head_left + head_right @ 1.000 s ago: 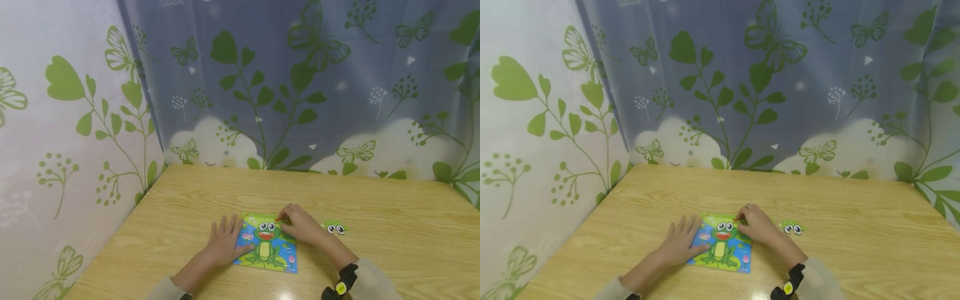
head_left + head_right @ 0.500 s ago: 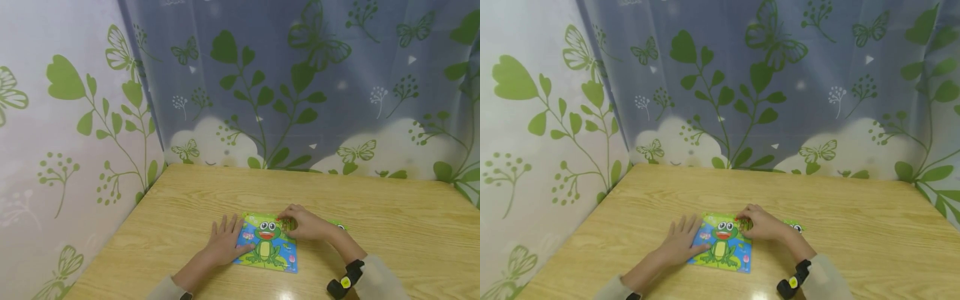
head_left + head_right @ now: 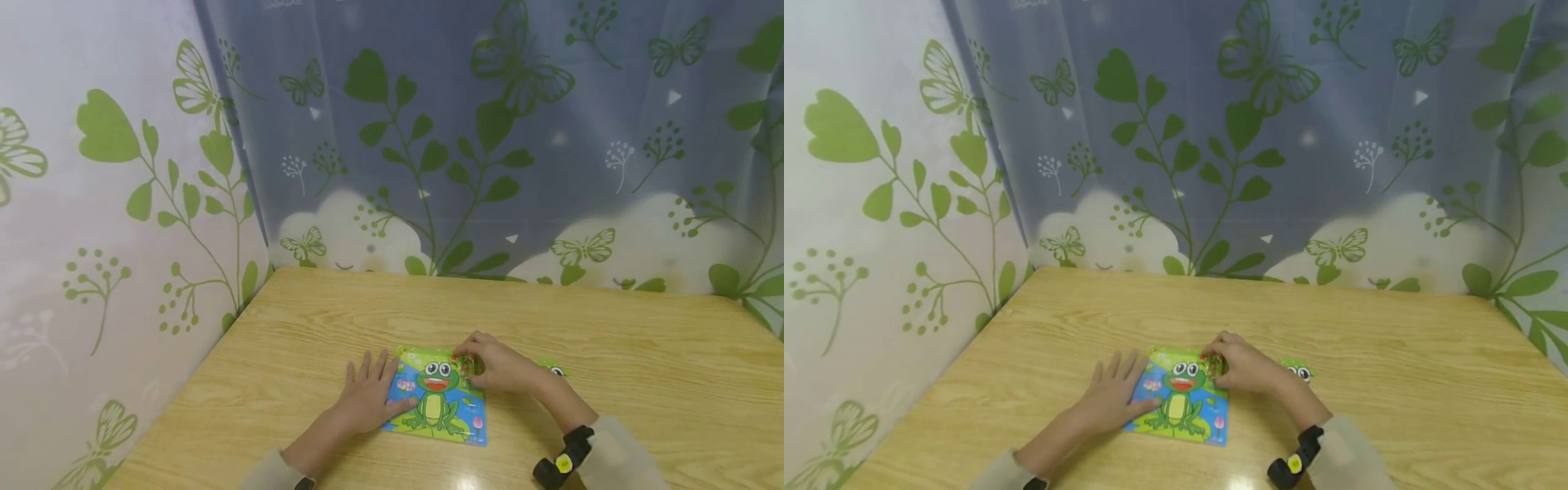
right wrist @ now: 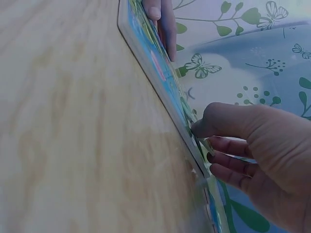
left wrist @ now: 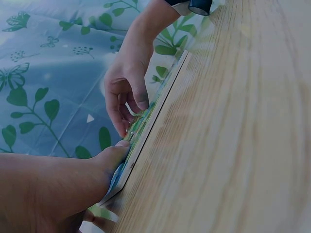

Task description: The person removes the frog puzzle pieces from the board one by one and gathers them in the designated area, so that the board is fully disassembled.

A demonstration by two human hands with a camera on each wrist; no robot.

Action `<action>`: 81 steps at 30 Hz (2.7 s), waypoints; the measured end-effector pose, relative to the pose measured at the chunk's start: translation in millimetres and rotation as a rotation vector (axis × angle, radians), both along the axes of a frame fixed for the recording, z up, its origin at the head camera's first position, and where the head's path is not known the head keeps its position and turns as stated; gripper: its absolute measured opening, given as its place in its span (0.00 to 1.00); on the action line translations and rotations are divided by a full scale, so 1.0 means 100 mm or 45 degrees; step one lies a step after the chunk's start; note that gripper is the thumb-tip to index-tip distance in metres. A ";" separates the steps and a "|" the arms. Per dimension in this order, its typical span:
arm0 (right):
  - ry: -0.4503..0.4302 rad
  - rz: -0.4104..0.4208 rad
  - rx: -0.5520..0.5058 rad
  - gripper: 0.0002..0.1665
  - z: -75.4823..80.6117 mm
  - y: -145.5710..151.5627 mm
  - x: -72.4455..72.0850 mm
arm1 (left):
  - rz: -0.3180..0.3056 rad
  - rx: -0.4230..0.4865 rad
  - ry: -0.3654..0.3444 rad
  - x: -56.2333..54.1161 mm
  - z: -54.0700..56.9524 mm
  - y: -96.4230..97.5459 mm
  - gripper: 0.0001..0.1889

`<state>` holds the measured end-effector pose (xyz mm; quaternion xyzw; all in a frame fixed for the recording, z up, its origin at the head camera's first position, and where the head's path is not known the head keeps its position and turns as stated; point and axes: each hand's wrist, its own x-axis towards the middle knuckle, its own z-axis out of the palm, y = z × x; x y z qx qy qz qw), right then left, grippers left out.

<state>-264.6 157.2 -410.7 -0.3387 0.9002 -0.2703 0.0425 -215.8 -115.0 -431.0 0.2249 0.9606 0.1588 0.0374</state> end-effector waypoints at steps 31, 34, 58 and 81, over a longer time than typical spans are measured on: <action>0.086 -0.064 -0.010 0.25 0.16 0.69 0.11 | 0.013 -0.013 -0.020 0.03 0.03 0.02 0.44; 0.097 -0.073 -0.026 0.25 0.19 0.82 0.16 | 0.016 -0.012 -0.021 0.03 0.03 0.02 0.45; 0.358 -0.111 -0.085 0.24 0.03 1.72 0.30 | 0.005 0.020 -0.001 0.00 0.01 0.02 0.44; 0.310 -0.175 -0.081 0.26 -0.16 1.87 0.26 | 0.005 0.001 0.001 0.00 0.02 0.02 0.44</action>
